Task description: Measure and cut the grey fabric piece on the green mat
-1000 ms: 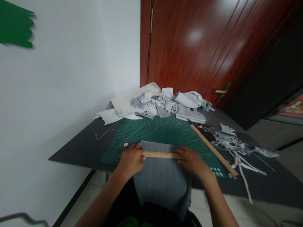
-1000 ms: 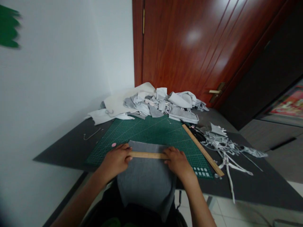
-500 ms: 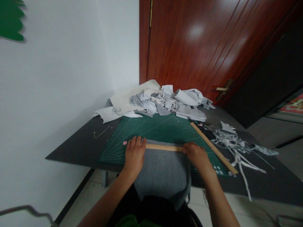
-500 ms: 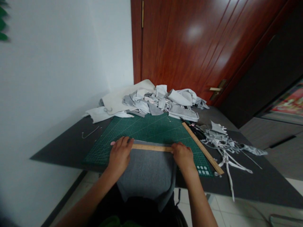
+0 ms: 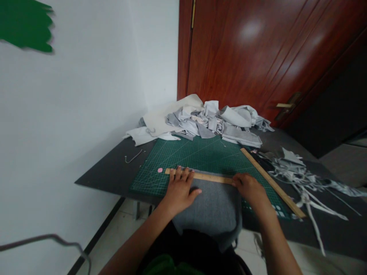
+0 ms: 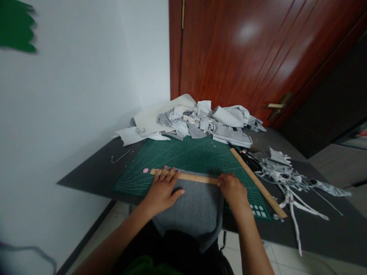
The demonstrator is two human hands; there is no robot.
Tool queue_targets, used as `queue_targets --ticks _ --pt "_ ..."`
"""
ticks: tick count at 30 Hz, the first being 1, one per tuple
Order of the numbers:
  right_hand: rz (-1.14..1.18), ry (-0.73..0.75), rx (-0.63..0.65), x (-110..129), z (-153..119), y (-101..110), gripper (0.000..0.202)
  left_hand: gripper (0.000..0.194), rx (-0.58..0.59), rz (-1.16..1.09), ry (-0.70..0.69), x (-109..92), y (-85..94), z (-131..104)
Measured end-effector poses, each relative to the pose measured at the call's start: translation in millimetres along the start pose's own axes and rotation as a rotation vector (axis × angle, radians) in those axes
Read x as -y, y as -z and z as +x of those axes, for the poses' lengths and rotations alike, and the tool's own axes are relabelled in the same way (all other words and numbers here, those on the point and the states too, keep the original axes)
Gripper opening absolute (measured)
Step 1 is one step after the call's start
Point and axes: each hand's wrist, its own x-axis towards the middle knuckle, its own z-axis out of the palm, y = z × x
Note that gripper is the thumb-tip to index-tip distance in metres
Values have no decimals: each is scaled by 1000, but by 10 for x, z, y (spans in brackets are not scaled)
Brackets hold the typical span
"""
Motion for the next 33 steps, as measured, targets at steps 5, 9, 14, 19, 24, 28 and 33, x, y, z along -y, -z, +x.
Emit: queue_targets --ticks 5,9,14,19,24,28,33 --pt "10 86 27 -23 17 -14 16 69 26 48 57 12 159 14" --pt "45 183 102 52 -31 2 12 59 79 131 190 -116 256 -39" --pt "76 179 118 47 -33 -15 13 47 88 266 339 -310 196 -68" --pt "131 155 101 -179 41 -74 15 50 92 231 215 -356 80 -84" --pt "196 176 50 -297 56 -99 18 51 31 143 216 -385 5 -92" --pt "231 198 39 -325 86 -98 19 55 17 159 246 -472 -63 -87" --pt "252 182 30 -389 136 -118 19 46 25 170 194 -504 -117 -86"
